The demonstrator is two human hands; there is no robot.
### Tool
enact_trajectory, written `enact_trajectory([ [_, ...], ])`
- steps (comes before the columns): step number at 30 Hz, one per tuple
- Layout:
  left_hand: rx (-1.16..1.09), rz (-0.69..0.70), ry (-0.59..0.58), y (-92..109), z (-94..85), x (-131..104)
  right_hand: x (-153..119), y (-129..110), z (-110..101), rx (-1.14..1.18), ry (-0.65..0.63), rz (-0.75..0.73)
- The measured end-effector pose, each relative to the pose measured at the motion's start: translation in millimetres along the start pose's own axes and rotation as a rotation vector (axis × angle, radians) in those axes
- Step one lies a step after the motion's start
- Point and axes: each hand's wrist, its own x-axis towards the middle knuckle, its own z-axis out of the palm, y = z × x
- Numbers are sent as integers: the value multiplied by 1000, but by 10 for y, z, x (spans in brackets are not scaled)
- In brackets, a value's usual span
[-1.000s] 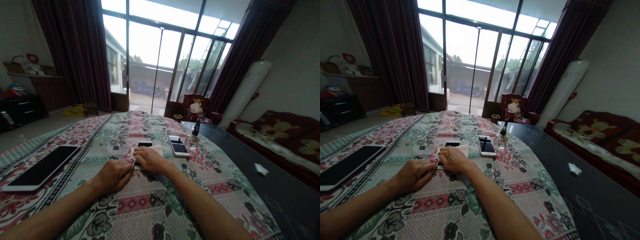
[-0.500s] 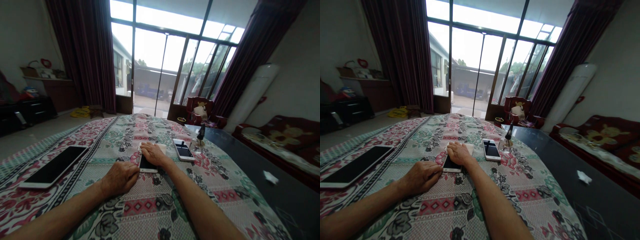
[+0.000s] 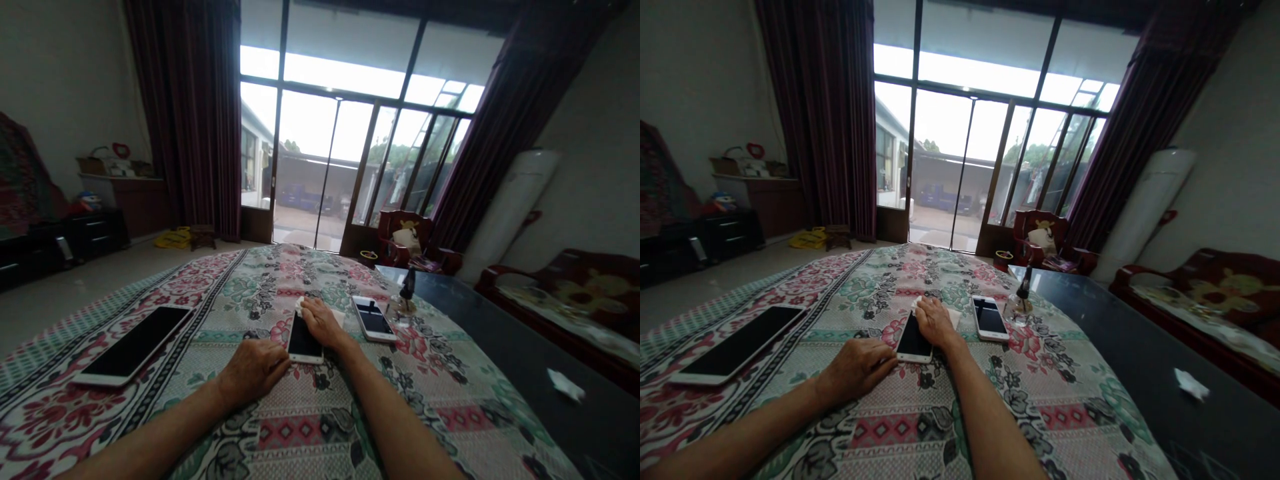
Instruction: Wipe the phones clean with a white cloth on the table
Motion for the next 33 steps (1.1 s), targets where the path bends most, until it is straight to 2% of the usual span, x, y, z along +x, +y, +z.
enact_trajectory([
  [6, 1, -45, 11, 2, 33, 0, -57, -28, 36, -14, 28, 49],
  [12, 22, -90, -5, 7, 40, 10, -170, -142, -50, -39, -27, 102],
  [33, -41, -278, -94, 79, -64, 38, -553, -387, -172, 0, -58, 105],
])
